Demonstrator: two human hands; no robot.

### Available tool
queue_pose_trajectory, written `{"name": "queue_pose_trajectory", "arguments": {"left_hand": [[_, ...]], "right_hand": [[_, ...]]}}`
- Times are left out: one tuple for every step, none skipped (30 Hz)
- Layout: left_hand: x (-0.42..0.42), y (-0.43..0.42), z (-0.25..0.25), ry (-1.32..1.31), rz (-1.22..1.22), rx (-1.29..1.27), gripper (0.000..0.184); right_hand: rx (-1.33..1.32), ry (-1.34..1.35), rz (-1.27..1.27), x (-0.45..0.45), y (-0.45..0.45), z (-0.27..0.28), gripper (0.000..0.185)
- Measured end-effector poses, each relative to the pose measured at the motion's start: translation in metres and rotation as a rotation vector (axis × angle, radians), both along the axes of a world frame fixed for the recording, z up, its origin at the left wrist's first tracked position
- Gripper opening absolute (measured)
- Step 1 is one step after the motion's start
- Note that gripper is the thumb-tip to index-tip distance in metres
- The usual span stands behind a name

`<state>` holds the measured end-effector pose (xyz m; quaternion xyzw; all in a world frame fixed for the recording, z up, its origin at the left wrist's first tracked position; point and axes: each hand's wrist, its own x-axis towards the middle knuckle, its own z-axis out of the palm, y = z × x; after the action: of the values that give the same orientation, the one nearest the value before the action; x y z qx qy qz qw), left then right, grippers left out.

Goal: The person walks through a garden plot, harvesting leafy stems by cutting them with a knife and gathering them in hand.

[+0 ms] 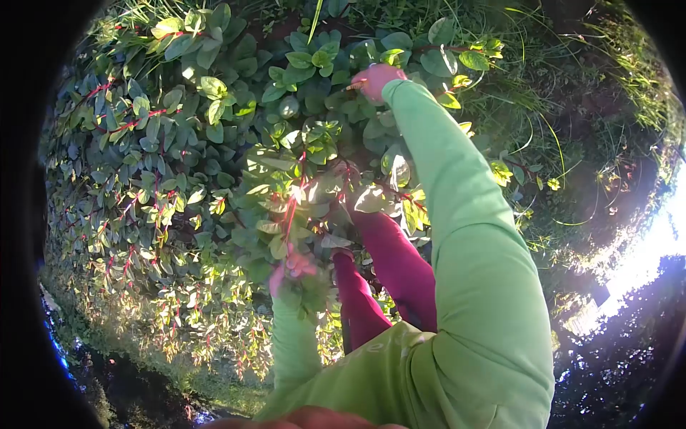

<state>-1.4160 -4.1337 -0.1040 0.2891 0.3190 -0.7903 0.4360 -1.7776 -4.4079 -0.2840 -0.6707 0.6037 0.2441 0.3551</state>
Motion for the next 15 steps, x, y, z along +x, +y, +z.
{"name": "queue_pose_trajectory", "arguments": {"left_hand": [[0.003,0.007,0.004,0.060,0.045,-0.013,0.048],[0.005,0.015,0.007,0.122,0.090,-0.025,0.048],[0.003,0.015,0.018,0.172,0.137,-0.014,0.046],[0.001,0.020,0.019,0.177,0.141,-0.017,0.046],[-0.001,0.024,0.017,0.250,0.166,-0.067,0.047],[-0.005,0.027,0.015,0.322,0.190,-0.116,0.048],[-0.010,0.027,0.015,0.305,0.203,-0.115,0.043],[-0.015,0.024,0.013,0.300,0.207,-0.109,0.043],[-0.021,0.018,0.010,0.272,0.227,-0.111,0.038],[-0.026,0.009,0.009,0.244,0.242,-0.112,0.034],[-0.027,-0.001,0.013,0.227,0.241,-0.043,0.025],[-0.028,-0.008,0.012,0.225,0.237,-0.032,0.025],[-0.028,-0.017,0.009,0.171,0.253,-0.021,0.021],[-0.027,-0.025,0.006,0.116,0.270,-0.011,0.017],[-0.025,-0.035,0.001,0.116,0.270,-0.013,0.017]], "right_hand": [[-0.055,-0.133,-0.177,-0.014,-0.016,0.013,0.042],[-0.106,-0.267,-0.353,-0.025,-0.035,0.028,0.043],[-0.204,-0.389,-0.607,-0.031,-0.056,0.041,0.041],[-0.301,-0.510,-0.865,-0.037,-0.076,0.048,0.039],[-0.343,-0.827,-1.116,-0.045,-0.098,0.044,0.034],[-0.374,-1.153,-1.361,-0.053,-0.122,0.035,0.028],[-0.289,-1.223,-1.512,-0.056,-0.148,0.028,0.023],[-0.191,-1.287,-1.664,-0.060,-0.171,0.022,0.019],[0.062,-1.134,-1.674,-0.062,-0.185,0.023,0.020],[0.075,-1.129,-1.682,-0.058,-0.187,0.008,0.020],[-0.030,-1.255,-1.667,-0.051,-0.187,-0.007,0.022],[-0.143,-1.377,-1.642,-0.045,-0.182,-0.014,0.023],[-0.085,-1.553,-1.577,-0.044,-0.166,-0.016,0.027],[-0.071,-1.604,-1.662,-0.035,-0.142,-0.003,0.029],[-0.095,-1.582,-1.706,-0.023,-0.111,0.011,0.018]]}}
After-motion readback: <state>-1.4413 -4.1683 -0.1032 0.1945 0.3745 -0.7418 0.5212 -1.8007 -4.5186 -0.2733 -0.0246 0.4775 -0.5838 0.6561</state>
